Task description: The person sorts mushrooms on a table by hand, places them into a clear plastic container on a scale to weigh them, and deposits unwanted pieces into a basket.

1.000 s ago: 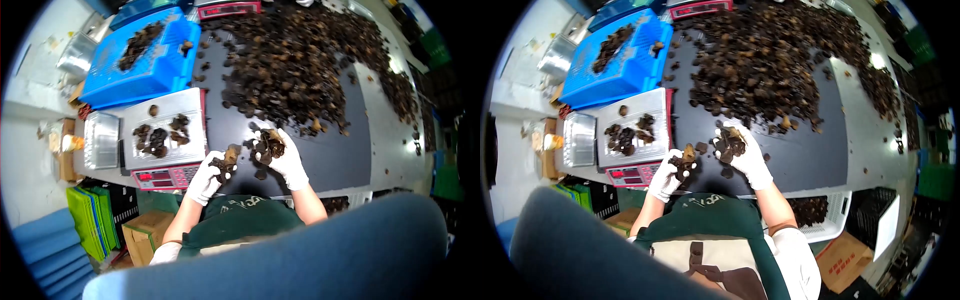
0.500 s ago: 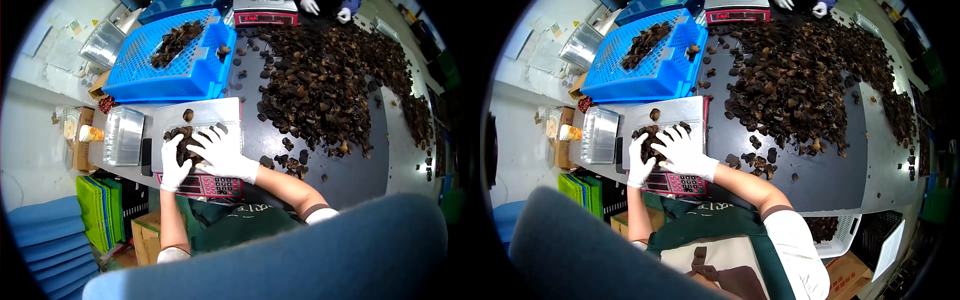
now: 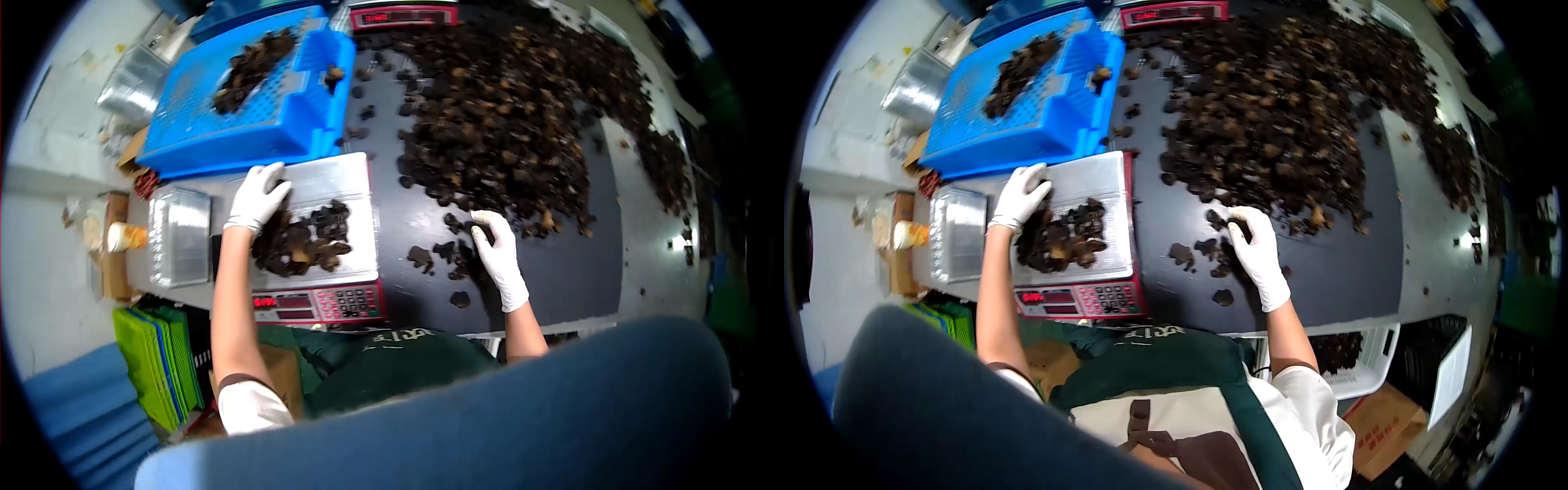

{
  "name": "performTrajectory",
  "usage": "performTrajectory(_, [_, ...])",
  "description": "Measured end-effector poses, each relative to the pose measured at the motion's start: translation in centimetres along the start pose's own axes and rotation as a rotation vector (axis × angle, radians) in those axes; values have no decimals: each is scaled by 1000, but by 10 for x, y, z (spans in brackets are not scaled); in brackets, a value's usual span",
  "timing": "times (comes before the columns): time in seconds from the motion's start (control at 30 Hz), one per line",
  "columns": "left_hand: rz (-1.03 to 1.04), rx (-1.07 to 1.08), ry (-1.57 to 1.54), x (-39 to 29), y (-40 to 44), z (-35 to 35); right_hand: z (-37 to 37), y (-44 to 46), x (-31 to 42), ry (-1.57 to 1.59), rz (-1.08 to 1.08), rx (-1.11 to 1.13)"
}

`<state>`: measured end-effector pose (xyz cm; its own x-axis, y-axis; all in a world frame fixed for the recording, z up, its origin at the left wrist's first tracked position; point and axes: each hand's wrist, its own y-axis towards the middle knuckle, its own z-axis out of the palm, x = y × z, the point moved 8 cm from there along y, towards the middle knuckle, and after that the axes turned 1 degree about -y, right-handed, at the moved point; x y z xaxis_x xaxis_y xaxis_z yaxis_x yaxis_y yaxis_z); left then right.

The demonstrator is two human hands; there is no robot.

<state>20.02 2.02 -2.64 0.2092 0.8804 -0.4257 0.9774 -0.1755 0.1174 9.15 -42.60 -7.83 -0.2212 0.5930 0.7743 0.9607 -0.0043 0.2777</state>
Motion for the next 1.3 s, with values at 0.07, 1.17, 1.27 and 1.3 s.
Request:
performTrajectory(0.07, [1,36,90,-4,11,6,-32,-18,-23,-83,59,-75])
performTrajectory(1.17, [-188,180,-883,-223,-103,245,-7,-16,-31,-123,30,-17])
performTrajectory(1.27, [-928,585,-1765,-238,-133,241,21,-6,-31,-277,11,152])
performTrajectory(1.3, [-974,597,-1793,-241,-137,226,27,-6,-37,-315,-33,158])
